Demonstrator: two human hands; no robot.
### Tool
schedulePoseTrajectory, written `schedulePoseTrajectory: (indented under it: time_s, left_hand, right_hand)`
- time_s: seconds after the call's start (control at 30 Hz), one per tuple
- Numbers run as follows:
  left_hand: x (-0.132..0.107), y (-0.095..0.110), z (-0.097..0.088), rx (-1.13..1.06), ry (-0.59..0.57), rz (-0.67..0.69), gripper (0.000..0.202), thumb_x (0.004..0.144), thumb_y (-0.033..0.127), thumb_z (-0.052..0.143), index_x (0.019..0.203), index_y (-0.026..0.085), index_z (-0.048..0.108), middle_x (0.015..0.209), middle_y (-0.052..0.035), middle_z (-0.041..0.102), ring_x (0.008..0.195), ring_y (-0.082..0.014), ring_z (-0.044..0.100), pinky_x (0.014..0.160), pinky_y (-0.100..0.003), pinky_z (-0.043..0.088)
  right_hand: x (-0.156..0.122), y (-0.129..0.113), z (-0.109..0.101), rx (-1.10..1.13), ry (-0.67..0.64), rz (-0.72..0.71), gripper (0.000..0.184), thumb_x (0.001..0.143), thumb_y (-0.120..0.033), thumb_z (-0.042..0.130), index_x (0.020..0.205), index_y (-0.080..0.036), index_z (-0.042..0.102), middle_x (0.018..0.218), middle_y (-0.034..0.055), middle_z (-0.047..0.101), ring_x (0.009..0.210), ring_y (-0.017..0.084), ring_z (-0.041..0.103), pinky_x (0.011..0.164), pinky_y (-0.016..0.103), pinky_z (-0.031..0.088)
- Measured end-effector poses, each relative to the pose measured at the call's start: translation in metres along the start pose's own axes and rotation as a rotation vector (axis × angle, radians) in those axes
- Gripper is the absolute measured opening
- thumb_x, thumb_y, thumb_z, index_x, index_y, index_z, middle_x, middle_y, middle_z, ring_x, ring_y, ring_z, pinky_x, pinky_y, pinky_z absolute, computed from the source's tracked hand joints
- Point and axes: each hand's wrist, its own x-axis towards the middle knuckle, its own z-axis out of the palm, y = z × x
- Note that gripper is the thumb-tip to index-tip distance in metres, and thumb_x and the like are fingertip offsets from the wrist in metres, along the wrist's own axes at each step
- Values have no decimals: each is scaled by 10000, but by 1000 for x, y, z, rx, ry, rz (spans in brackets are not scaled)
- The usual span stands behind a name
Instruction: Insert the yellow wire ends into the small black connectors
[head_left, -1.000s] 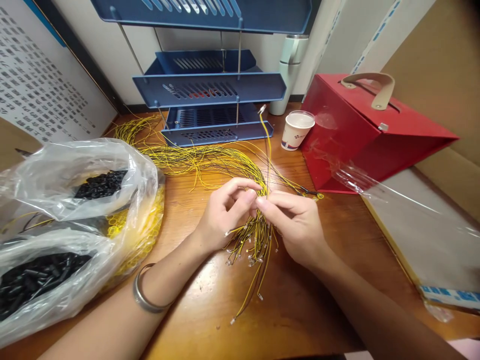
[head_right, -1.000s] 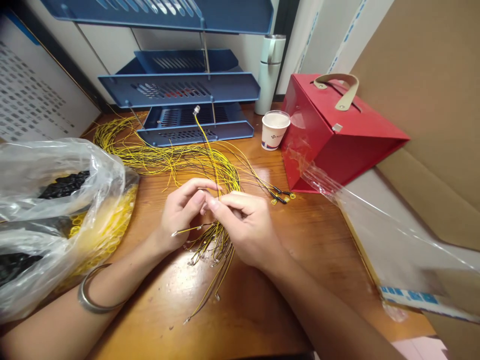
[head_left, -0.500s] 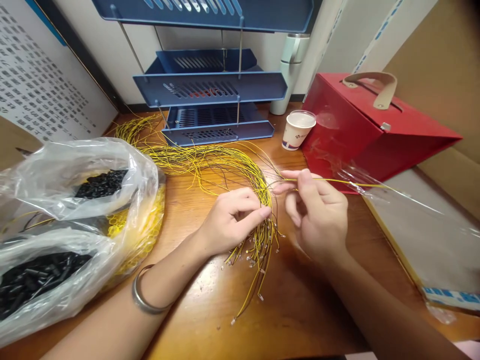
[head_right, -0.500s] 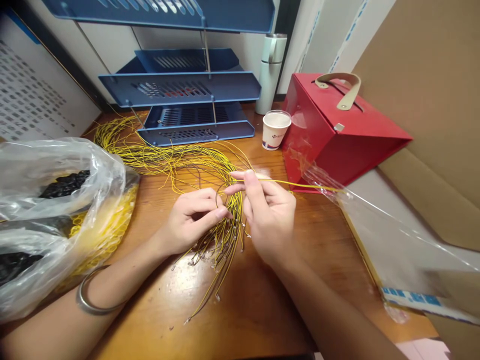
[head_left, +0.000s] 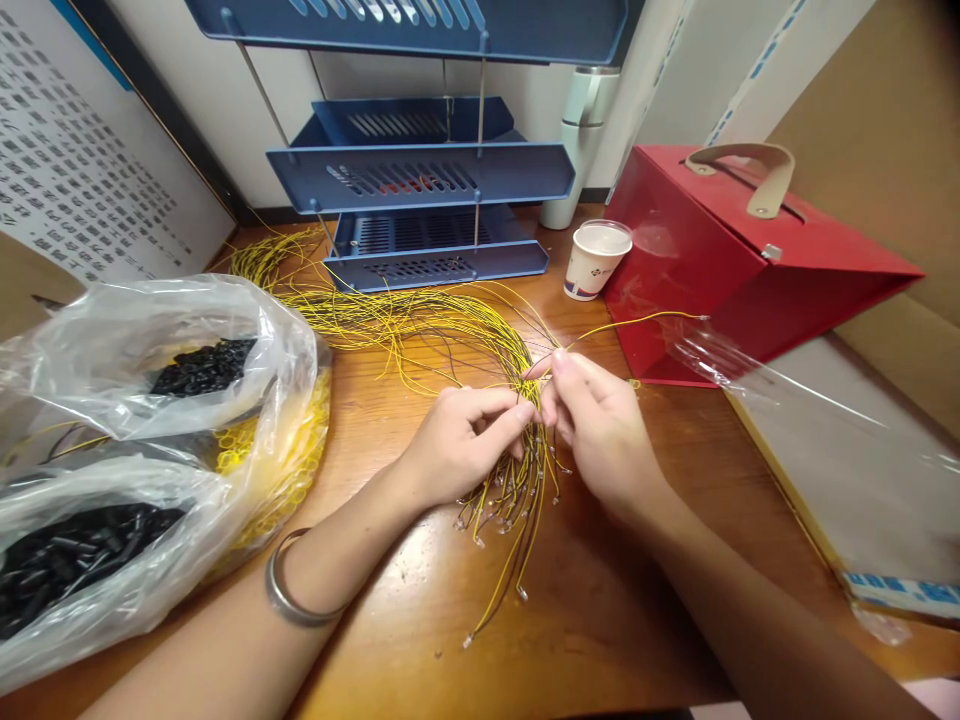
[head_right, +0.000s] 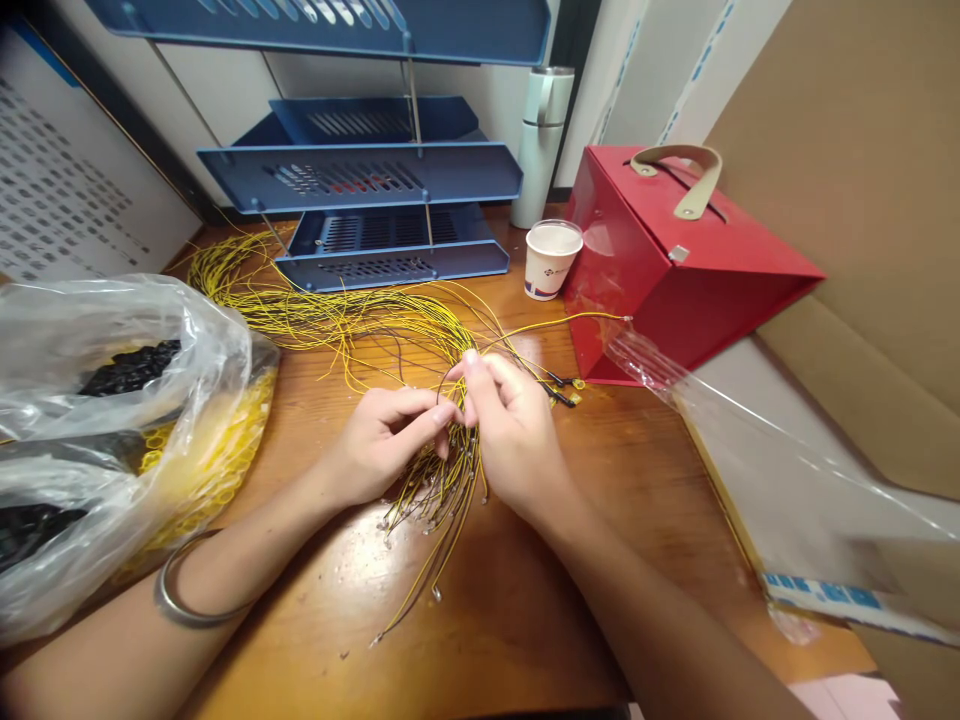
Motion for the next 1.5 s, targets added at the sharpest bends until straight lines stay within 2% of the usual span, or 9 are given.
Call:
schedulePoseTrajectory:
  time_s: [0.17,0.27,0.47,0.73,0.83,0.97,1.13,1.3,1.5]
  left_hand:
    - [-1,-1,-1,8,-27,35,434,958,378,447,632,166,641,627,-34,664,598,-136,589,599,-264,446]
    - [-1,-1,-4,8,-93,93,436,951,379,438,622,170,634,650,-40,664,640,-153,611,635,-277,460]
    - [-2,0,-7,-160,-144,51,403,973,297,357,722,171,646,730,-40,675,726,-157,613,769,-301,452]
    - [-2,0,-7,-106,-141,8,380,948,260,382,682,168,637,692,-32,633,685,-158,580,721,-310,426]
    - [-2,-1,-6,-155,-137,-19,334,951,262,399,738,171,638,684,-22,645,663,-143,575,685,-293,425]
    - [-2,-2,-3,-300,-74,-88,151,943,246,447,909,181,579,721,-14,675,682,-131,597,672,-271,446]
    - [-2,-2,-1,-270,-58,-45,52,881,204,535,897,157,550,789,-40,667,727,-136,606,695,-275,470]
    - [-2,-2,0,-189,-51,0,180,794,115,593,968,154,572,856,-46,696,742,-138,626,692,-273,494]
    - [-1,-3,3,-253,19,-69,159,811,98,579,962,144,601,844,-68,752,805,-157,704,767,-286,529]
  right_hand:
    - [-7,0,-1,-308,-95,-206,290,961,-321,488,724,-185,586,642,-13,547,608,105,502,589,240,405]
    - [-9,-1,-1,-328,-142,-262,289,971,-315,467,745,-187,595,677,-5,570,643,113,528,637,255,425]
    - [-4,0,-1,-32,-54,-18,287,958,-405,479,843,-186,623,531,-68,431,471,77,440,469,213,362]
    - [-5,-5,0,-13,-213,60,191,857,-343,646,832,-154,662,533,-28,582,499,97,536,501,231,412]
    - [-3,-4,-1,60,-77,53,188,843,-317,667,750,-155,649,556,-36,566,473,62,496,459,197,392]
    - [2,-1,-4,189,148,90,175,825,-343,694,834,-169,685,553,-68,506,386,21,386,347,161,275]
    - [5,-3,-8,278,191,97,190,850,-375,668,854,-186,678,539,-74,486,376,29,422,341,149,302]
    - [5,-1,-10,336,214,72,216,885,-401,622,818,-197,647,541,-67,502,374,34,408,354,162,294]
    - [5,0,-8,375,147,69,263,918,-369,578,727,-188,572,456,-66,479,368,36,352,377,160,261]
